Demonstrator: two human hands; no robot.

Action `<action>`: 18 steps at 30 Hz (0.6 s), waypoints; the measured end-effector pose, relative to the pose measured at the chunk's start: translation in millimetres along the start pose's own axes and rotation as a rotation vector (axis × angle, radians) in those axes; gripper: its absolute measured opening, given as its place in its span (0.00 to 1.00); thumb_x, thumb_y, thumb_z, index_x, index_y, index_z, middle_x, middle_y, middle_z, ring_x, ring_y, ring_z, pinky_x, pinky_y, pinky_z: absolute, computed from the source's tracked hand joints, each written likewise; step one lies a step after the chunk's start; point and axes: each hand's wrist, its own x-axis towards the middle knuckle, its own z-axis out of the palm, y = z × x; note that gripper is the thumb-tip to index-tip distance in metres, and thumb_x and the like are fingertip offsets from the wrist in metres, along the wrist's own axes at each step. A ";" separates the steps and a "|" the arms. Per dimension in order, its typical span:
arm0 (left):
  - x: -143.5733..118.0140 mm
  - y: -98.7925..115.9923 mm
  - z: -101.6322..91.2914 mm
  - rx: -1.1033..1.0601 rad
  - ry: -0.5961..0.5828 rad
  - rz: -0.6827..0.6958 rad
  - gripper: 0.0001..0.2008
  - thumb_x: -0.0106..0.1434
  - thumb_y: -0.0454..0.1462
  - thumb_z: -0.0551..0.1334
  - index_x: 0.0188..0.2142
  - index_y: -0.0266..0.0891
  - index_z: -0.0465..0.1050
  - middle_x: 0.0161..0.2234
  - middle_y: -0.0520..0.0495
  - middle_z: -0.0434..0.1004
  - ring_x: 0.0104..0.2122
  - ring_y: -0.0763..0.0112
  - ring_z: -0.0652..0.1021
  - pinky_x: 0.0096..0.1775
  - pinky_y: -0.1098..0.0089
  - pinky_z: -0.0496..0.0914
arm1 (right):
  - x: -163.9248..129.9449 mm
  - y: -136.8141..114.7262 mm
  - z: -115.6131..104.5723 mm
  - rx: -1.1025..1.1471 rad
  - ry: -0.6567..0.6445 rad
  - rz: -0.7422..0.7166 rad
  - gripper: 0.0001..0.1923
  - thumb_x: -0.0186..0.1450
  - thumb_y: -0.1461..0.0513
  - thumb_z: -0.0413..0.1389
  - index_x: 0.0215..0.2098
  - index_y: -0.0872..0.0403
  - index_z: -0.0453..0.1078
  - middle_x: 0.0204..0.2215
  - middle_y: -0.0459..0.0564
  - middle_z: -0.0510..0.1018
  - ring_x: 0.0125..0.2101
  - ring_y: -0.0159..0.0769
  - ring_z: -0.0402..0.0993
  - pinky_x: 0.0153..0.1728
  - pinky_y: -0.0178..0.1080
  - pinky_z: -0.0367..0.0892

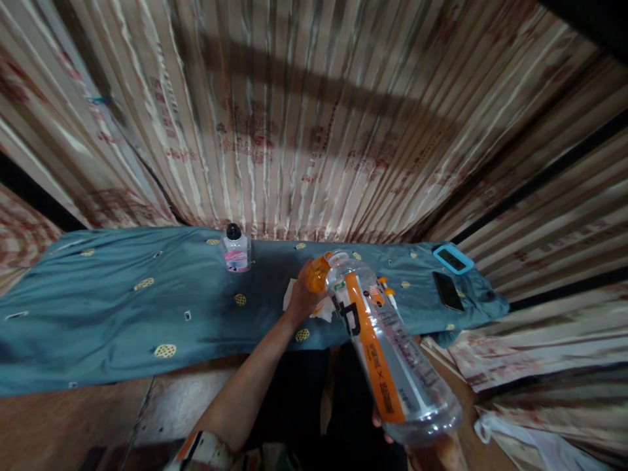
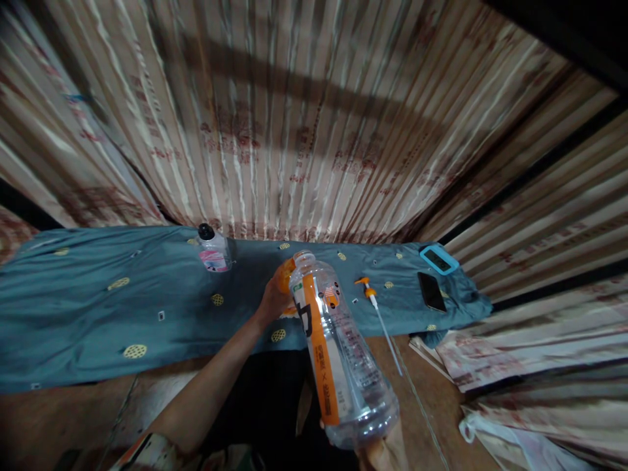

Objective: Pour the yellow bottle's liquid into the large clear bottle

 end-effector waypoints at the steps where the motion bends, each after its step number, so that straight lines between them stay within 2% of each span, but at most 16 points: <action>1: -0.1 0.4 -0.2 -0.001 -0.006 -0.014 0.34 0.52 0.37 0.70 0.58 0.40 0.66 0.54 0.38 0.75 0.54 0.53 0.76 0.59 0.49 0.67 | 1.4 2.7 -1.4 0.014 0.001 0.015 0.43 0.44 0.30 0.60 0.53 0.40 0.73 0.29 0.50 0.81 0.19 0.48 0.75 0.13 0.43 0.64; 4: -0.3 0.6 0.1 -0.014 -0.004 -0.024 0.35 0.51 0.37 0.71 0.58 0.39 0.66 0.54 0.39 0.75 0.53 0.53 0.76 0.59 0.49 0.68 | 0.0 6.5 -5.9 0.042 0.005 0.038 0.44 0.43 0.30 0.61 0.52 0.40 0.74 0.31 0.51 0.82 0.20 0.49 0.75 0.14 0.44 0.65; 7: 0.2 -0.7 0.8 -0.026 0.000 -0.013 0.34 0.52 0.38 0.70 0.59 0.41 0.65 0.54 0.40 0.75 0.53 0.54 0.76 0.59 0.49 0.68 | -4.0 7.1 -9.2 0.045 0.013 0.042 0.41 0.46 0.32 0.60 0.52 0.40 0.73 0.35 0.53 0.82 0.24 0.51 0.76 0.17 0.46 0.67; 12: 1.2 -3.4 -0.1 -0.010 0.004 0.018 0.33 0.54 0.38 0.69 0.59 0.40 0.65 0.55 0.39 0.75 0.54 0.54 0.76 0.60 0.48 0.66 | -6.3 8.4 -11.6 0.041 0.004 0.054 0.38 0.45 0.33 0.62 0.47 0.43 0.77 0.30 0.54 0.81 0.25 0.55 0.76 0.19 0.49 0.68; 15: 0.8 -3.0 -1.4 -0.024 -0.008 0.033 0.32 0.54 0.38 0.70 0.58 0.42 0.66 0.53 0.41 0.76 0.53 0.54 0.76 0.59 0.50 0.68 | -7.4 7.7 -11.4 0.051 0.001 0.053 0.36 0.48 0.34 0.60 0.48 0.42 0.76 0.31 0.54 0.81 0.25 0.54 0.76 0.21 0.50 0.69; 18: -0.1 -0.9 -2.2 -0.040 -0.022 0.024 0.32 0.54 0.38 0.70 0.58 0.44 0.67 0.52 0.41 0.77 0.53 0.54 0.76 0.59 0.50 0.68 | -7.6 6.4 -10.8 0.061 -0.010 0.052 0.38 0.45 0.33 0.63 0.48 0.42 0.76 0.31 0.55 0.82 0.25 0.53 0.76 0.20 0.48 0.68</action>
